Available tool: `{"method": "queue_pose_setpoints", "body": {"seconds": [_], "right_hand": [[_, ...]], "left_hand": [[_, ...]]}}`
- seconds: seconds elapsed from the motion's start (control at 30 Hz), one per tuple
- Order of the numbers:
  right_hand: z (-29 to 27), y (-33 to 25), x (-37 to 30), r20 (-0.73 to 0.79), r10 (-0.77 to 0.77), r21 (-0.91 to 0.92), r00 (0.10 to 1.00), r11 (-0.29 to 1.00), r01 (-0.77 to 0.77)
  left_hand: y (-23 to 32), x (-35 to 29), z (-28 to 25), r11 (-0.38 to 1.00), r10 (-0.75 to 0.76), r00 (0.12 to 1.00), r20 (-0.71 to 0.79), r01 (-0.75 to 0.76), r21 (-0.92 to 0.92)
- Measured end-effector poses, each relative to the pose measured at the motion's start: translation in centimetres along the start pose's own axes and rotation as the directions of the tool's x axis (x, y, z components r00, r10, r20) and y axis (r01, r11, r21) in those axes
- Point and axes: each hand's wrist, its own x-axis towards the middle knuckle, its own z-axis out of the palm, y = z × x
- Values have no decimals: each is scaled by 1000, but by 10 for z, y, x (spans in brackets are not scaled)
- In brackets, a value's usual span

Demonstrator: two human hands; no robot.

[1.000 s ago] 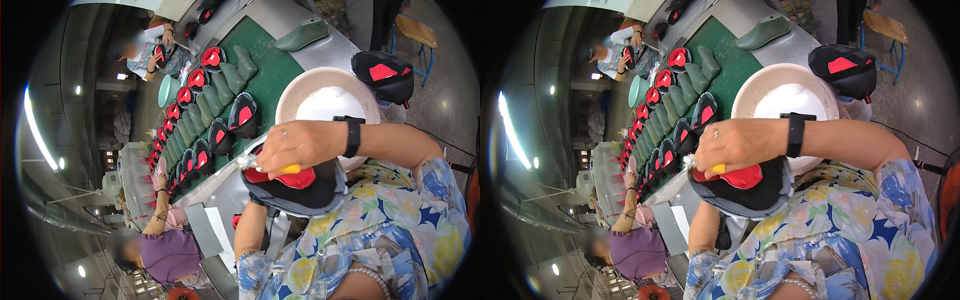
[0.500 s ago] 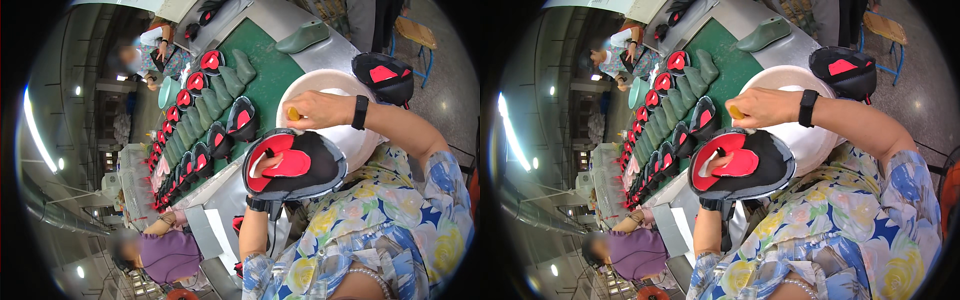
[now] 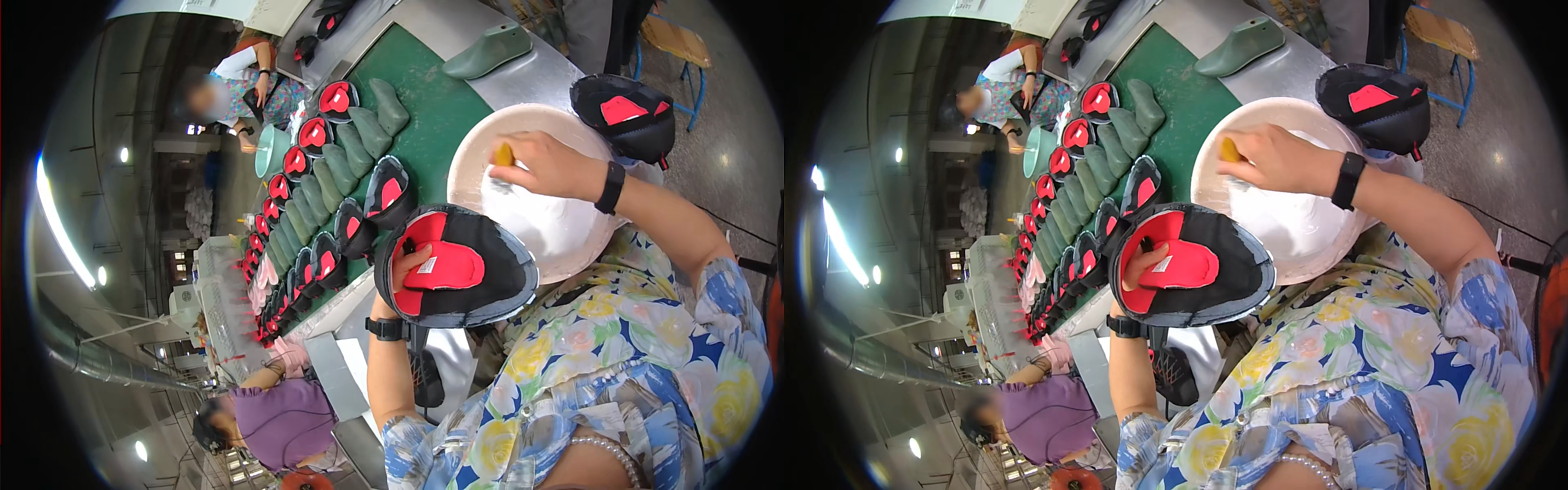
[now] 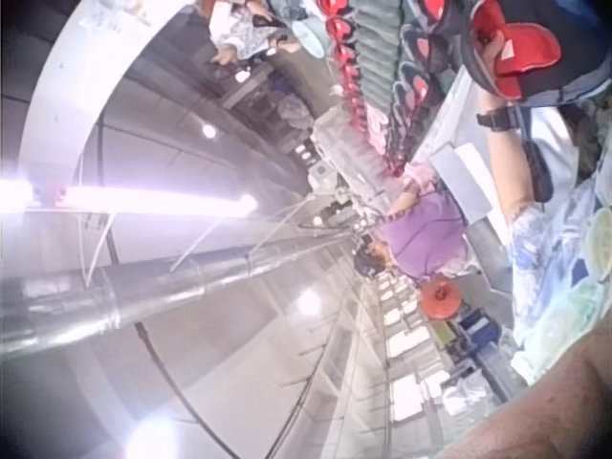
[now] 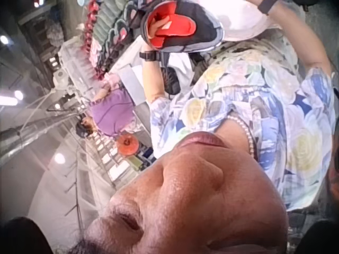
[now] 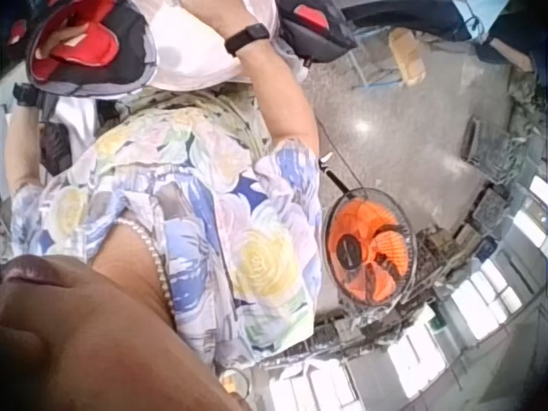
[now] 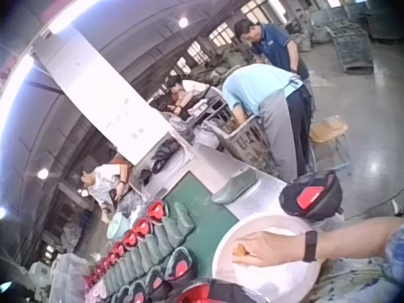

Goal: The recorder is using a brush to apply a white adhesive to the inner edges of shoe uppers in a factory setting.

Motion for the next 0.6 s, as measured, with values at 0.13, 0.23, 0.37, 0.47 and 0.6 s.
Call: {"method": "queue_pose_setpoints", "body": {"seconds": [0.13,0.23,0.37,0.47,0.6], "right_hand": [[-7,-27,22,-143,-135,383,981,906,180],[-11,-19,15,-124,-270,311,955,903,296],[-32,-19,3,189,-166,245,968,962,118],[-28,-29,13,-237,-295,321,926,876,361],[-21,-23,8,46,-201,262,978,948,183]], "left_hand": [[-8,16,3,939,149,988,36,-152,308],[4,16,15,998,14,998,59,-18,60],[7,9,15,1000,-25,1000,16,25,-17],[11,1,30,998,68,998,9,-68,9],[-27,21,-12,913,366,926,-93,-338,227]]}}
